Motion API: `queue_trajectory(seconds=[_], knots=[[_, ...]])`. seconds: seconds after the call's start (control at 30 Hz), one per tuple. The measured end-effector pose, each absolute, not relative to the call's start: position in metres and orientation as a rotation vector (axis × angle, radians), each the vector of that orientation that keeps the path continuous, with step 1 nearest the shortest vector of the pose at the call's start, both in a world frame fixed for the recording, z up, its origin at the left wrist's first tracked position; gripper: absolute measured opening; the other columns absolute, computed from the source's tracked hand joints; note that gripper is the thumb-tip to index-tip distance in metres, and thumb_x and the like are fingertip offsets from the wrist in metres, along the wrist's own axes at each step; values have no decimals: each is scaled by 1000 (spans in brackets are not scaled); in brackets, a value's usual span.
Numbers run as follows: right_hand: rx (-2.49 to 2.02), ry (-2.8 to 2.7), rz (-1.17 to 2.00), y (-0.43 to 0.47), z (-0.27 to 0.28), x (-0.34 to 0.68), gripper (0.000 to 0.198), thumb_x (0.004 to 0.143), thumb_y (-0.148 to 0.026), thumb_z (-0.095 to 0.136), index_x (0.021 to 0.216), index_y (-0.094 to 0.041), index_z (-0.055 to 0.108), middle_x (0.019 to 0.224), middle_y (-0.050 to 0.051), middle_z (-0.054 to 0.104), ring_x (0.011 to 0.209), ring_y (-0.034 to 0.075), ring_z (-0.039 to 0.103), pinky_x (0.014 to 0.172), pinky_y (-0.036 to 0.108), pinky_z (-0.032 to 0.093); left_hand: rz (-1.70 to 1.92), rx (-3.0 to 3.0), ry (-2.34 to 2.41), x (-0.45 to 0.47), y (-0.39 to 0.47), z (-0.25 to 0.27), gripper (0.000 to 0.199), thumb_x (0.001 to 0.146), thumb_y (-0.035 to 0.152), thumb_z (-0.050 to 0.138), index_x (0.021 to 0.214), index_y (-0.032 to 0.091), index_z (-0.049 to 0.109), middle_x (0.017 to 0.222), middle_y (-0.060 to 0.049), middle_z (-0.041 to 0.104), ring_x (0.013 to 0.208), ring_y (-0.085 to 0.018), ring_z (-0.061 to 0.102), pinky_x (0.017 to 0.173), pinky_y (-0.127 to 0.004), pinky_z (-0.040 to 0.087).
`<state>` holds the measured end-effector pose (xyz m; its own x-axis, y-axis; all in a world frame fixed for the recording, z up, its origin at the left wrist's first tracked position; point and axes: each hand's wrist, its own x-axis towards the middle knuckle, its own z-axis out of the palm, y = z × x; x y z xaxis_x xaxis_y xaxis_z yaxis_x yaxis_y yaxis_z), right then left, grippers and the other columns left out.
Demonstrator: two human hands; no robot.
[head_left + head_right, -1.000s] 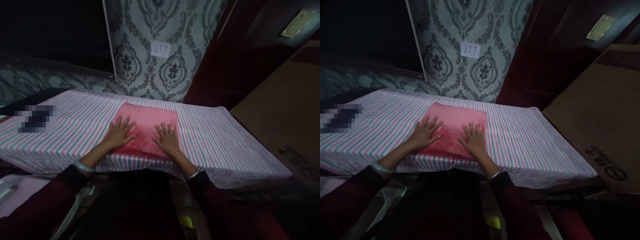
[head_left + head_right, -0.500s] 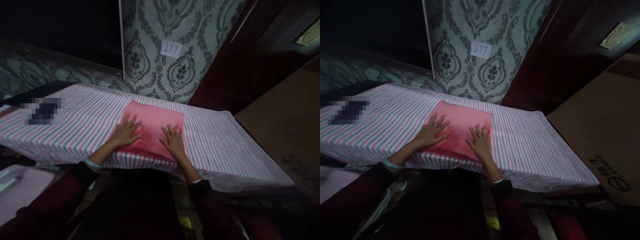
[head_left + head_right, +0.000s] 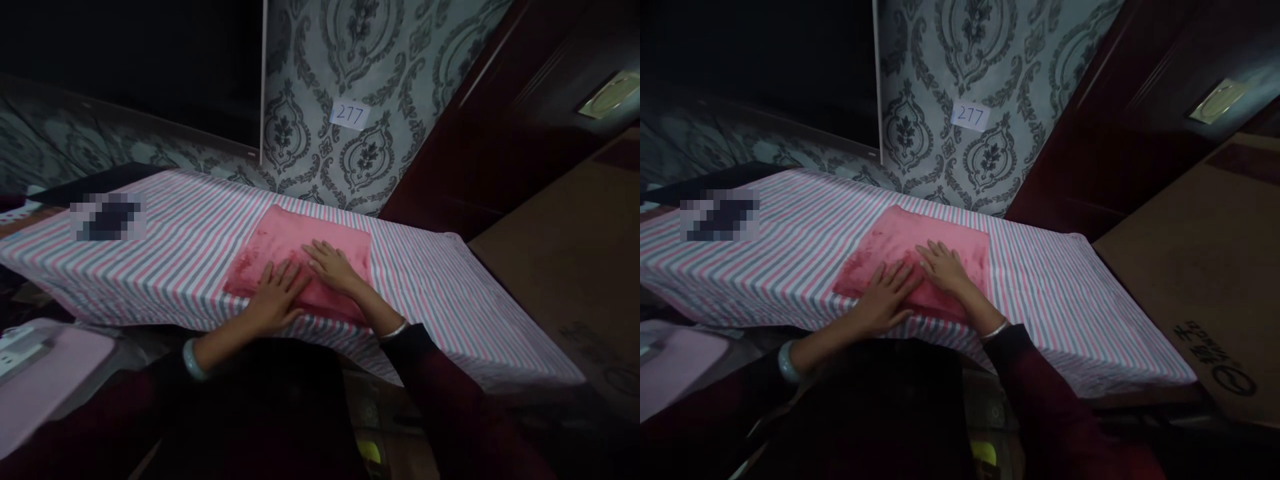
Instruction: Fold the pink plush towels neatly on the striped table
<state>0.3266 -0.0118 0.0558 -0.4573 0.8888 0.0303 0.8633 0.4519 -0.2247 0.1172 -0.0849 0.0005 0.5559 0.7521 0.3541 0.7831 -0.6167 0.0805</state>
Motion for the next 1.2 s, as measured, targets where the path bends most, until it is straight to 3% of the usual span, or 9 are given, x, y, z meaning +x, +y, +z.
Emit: queue_trajectory(seconds=[0.13,0.33,0.5,0.67,0.8,0.87,0.93,1.07,1.2], knots=[[-1445,-2688,101,4,39,313,57,108,-48,40,163,-34,34,173,5,22,159,36,17,124,64,20,-671,-2602,-1311,124,-97,-26,70,92,47,67,156,27,48,168,-18,33,155,-44,27,122,-68,18],[-1360,-2723,-60,18,11,333,58,108,-53,37,164,-37,31,173,1,19,160,33,14,125,59,21,-807,-2579,-1257,121,-98,-37,64,92,44,65,153,30,53,164,-15,41,154,-41,29,123,-66,20],[-1623,-2561,-194,46,15,363,58,108,-48,38,163,-30,35,172,7,24,159,34,19,125,59,18,-843,-2573,-1264,121,-97,-40,64,92,43,64,153,30,53,164,-14,42,154,-40,30,124,-63,21],[-1855,-2505,-203,60,27,382,58,107,-45,38,163,-31,34,171,8,24,157,34,25,123,64,22,-823,-2601,-1292,121,-100,-34,64,91,45,66,153,30,53,163,-15,42,153,-40,31,122,-63,23],[-1880,-2540,-88,61,50,361,57,108,-47,37,162,-31,36,170,10,27,157,36,24,121,68,22,-805,-2692,-1279,111,-88,-1,42,101,36,52,140,28,64,148,-11,60,141,-32,50,120,-56,33],[-1768,-2568,7,62,61,334,56,109,-46,35,163,-32,35,172,8,24,158,35,20,123,66,21,-804,-2676,-1323,103,-74,18,40,105,30,41,134,25,68,138,-10,68,135,-28,56,121,-54,33],[-1608,-2621,120,63,68,300,55,109,-47,33,163,-34,32,173,6,20,160,32,16,124,63,21,-775,-2593,-1427,94,-62,29,41,104,32,43,136,22,67,142,-13,65,140,-32,51,122,-58,29],[-1385,-2734,258,73,64,239,56,110,-48,32,165,-36,27,174,4,16,160,30,14,125,60,21,-641,-2461,-1620,86,-53,18,57,96,46,59,146,19,59,160,-21,45,150,-46,35,114,-73,31],[-1405,-2792,265,92,52,216,64,108,-51,40,166,-34,20,175,6,7,161,33,8,124,64,17,-621,-2413,-1673,86,-58,-5,61,97,50,57,150,20,56,162,-22,41,150,-47,34,108,-70,38]])
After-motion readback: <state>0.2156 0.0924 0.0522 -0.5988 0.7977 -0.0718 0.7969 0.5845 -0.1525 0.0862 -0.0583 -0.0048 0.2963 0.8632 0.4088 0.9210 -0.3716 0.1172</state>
